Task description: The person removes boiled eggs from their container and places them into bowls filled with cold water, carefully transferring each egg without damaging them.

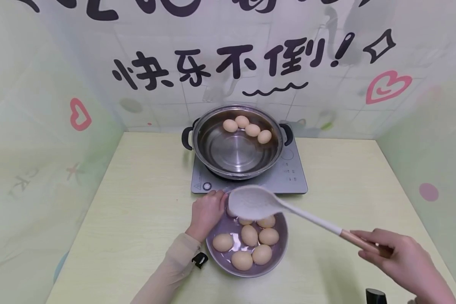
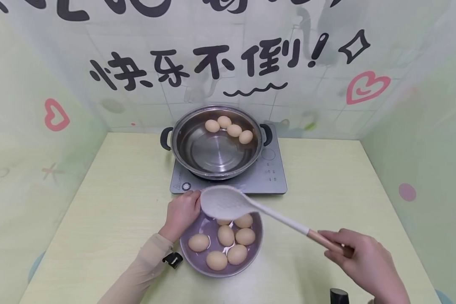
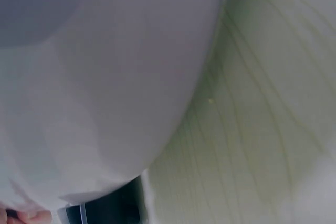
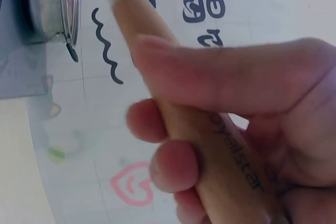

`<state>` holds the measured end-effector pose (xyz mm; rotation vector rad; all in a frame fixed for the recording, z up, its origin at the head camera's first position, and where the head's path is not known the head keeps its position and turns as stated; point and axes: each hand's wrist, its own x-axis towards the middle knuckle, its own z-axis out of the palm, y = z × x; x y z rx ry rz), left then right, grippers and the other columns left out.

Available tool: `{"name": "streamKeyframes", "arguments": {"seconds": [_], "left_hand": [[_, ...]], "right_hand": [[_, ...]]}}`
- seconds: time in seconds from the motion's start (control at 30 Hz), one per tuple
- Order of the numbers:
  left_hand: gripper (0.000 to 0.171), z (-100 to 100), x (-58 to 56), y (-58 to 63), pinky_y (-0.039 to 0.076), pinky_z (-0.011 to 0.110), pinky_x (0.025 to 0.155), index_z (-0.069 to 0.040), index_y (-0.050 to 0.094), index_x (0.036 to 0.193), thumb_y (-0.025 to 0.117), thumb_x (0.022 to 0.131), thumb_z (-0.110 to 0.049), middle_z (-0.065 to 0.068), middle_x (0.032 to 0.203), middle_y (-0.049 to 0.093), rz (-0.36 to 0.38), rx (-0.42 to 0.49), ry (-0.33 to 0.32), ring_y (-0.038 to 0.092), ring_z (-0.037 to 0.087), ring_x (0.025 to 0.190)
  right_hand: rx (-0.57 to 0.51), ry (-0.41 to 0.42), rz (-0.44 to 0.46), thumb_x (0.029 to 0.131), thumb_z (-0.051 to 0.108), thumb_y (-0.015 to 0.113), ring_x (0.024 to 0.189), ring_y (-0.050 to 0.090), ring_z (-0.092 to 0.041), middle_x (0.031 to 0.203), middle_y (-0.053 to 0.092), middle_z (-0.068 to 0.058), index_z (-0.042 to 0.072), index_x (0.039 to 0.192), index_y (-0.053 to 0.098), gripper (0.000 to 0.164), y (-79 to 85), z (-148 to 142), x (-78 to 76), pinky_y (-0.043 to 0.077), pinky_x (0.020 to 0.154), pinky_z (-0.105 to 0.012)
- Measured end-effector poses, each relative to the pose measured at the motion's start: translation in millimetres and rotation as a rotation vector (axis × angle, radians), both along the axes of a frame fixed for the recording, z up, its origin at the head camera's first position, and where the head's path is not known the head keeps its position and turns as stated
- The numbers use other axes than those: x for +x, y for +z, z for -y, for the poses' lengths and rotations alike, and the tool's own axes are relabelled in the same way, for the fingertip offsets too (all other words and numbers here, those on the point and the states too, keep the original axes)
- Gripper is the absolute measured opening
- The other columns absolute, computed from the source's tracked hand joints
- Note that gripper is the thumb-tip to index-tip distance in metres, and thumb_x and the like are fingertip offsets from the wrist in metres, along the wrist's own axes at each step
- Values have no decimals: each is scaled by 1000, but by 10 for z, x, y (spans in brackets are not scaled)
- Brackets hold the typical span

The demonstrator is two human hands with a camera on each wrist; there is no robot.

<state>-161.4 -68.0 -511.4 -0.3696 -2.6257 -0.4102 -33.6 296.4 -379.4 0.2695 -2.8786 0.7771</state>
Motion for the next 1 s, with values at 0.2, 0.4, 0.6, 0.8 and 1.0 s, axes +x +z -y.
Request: {"name": "streamKeyframes", "arguments": {"seconds": [0.2, 0.4, 0.6, 0.8, 1.0], "left_hand": [[22, 0, 0, -3, 39, 38, 37, -10, 59, 73, 57, 88, -25, 6, 62, 57, -1, -4, 4, 54, 28, 44], [22, 0, -1, -17, 39, 38, 37, -10, 59, 73, 56, 88, -26, 6, 62, 57, 10, -11, 8, 53, 28, 44], [22, -5, 13, -7, 39, 38, 37, -10, 59, 73, 57, 88, -26, 5, 62, 56, 9, -8, 6, 53, 27, 44], [22, -6, 12, -1, 39, 38, 37, -10, 60, 74, 57, 88, -26, 5, 62, 57, 12, -7, 9, 54, 28, 45], [22, -5, 14, -12, 39, 38, 37, -10, 60, 73, 57, 87, -26, 5, 62, 57, 3, -8, 11, 54, 28, 45]], "right_hand": [[14, -120, -229, 60, -1, 78, 46, 36, 5, 61, 58, 7, 10, 94, 71, 36, 137, 178, -333, 27, 39, -21], [184, -231, -564, 67, -1, 67, 39, 40, -13, 66, 61, -5, 11, 91, 73, 28, 177, 366, -801, 17, 36, -27], [195, -245, -800, 80, 5, 59, 40, 39, -25, 62, 56, -7, 17, 85, 75, 21, 87, 500, -1247, 13, 39, -30], [274, -226, -876, 86, 4, 52, 40, 35, -27, 59, 51, -10, 17, 81, 73, 25, 54, 585, -1496, 14, 40, -30], [313, -203, -869, 85, 4, 54, 39, 33, -26, 55, 46, -8, 19, 82, 74, 25, 71, 602, -1540, 15, 39, -31]]}}
